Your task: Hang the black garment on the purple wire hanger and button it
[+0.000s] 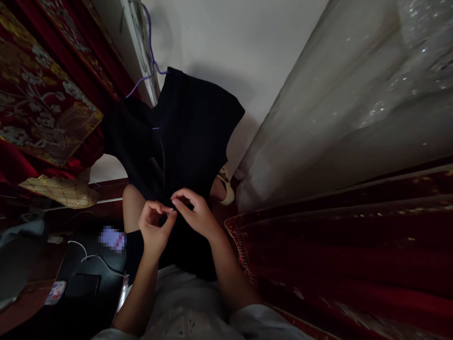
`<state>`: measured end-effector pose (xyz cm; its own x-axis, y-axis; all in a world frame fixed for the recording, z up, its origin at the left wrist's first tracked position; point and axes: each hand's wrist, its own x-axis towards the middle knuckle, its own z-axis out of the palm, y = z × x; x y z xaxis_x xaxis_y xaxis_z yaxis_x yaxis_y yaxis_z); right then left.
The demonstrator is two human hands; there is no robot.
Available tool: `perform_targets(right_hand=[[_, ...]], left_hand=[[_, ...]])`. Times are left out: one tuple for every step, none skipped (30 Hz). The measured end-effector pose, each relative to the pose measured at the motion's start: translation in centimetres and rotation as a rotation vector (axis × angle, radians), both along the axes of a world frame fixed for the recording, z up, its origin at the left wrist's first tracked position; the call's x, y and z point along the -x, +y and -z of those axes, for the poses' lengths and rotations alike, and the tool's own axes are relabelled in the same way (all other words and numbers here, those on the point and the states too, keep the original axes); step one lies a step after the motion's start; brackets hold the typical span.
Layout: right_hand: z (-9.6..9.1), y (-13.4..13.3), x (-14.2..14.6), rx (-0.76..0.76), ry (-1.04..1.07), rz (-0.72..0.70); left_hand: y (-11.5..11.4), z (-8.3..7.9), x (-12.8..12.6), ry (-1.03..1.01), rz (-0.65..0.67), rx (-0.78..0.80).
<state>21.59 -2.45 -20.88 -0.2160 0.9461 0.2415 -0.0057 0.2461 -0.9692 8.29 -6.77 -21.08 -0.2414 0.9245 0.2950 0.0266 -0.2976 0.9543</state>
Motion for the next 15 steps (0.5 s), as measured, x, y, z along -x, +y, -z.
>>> perform_targets(right_hand=[[-0.15, -0.11, 0.02, 0.023, 0.015, -0.036], [-0.31, -0.22, 0.06, 0.050, 0.029, -0.070], [-0.44, -0.31, 0.12, 0.074, 0.038, -0.096], [-0.53, -0.38, 0.21, 0.094, 0.043, -0.106], [-0.58, -0.42, 0.32, 0.104, 0.050, -0.093], [-0.58, -0.43, 0.45, 0.107, 0.062, -0.064], [-0.54, -0.42, 0.58, 0.106, 0.078, -0.027], [-0.47, -0.41, 0.70, 0.102, 0.096, 0.010], [-0.38, -0.39, 0.81, 0.096, 0.112, 0.042], [-0.28, -0.37, 0.90, 0.087, 0.122, 0.068], [-0.17, -0.36, 0.95, 0.075, 0.123, 0.088], [-0.07, -0.36, 0.98, 0.061, 0.120, 0.103], [0.03, -0.34, 0.97, 0.048, 0.115, 0.115], [0.13, -0.32, 0.94, 0.037, 0.112, 0.122], [0.22, -0.29, 0.89, 0.029, 0.110, 0.123]], left_hand=[[0.01, 0.00, -0.03, 0.006, 0.004, -0.006], [0.04, 0.02, -0.07, 0.015, 0.005, -0.011], [0.07, 0.05, -0.10, 0.023, 0.003, -0.015], [0.12, 0.09, -0.12, 0.029, -0.004, -0.016], [0.18, 0.14, -0.13, 0.030, -0.013, -0.014], [0.23, 0.19, -0.11, 0.027, -0.023, -0.009], [0.27, 0.25, -0.08, 0.022, -0.030, -0.003], [0.31, 0.30, -0.04, 0.018, -0.035, 0.003], [0.34, 0.35, 0.02, 0.015, -0.038, 0.005], [0.35, 0.38, 0.07, 0.013, -0.037, 0.004], [0.36, 0.40, 0.12, 0.011, -0.036, 0.000], [0.35, 0.41, 0.15, 0.011, -0.035, -0.005], [0.33, 0.42, 0.17, 0.012, -0.034, -0.013], [0.31, 0.42, 0.17, 0.013, -0.034, -0.020], [0.29, 0.43, 0.15, 0.014, -0.033, -0.027]])
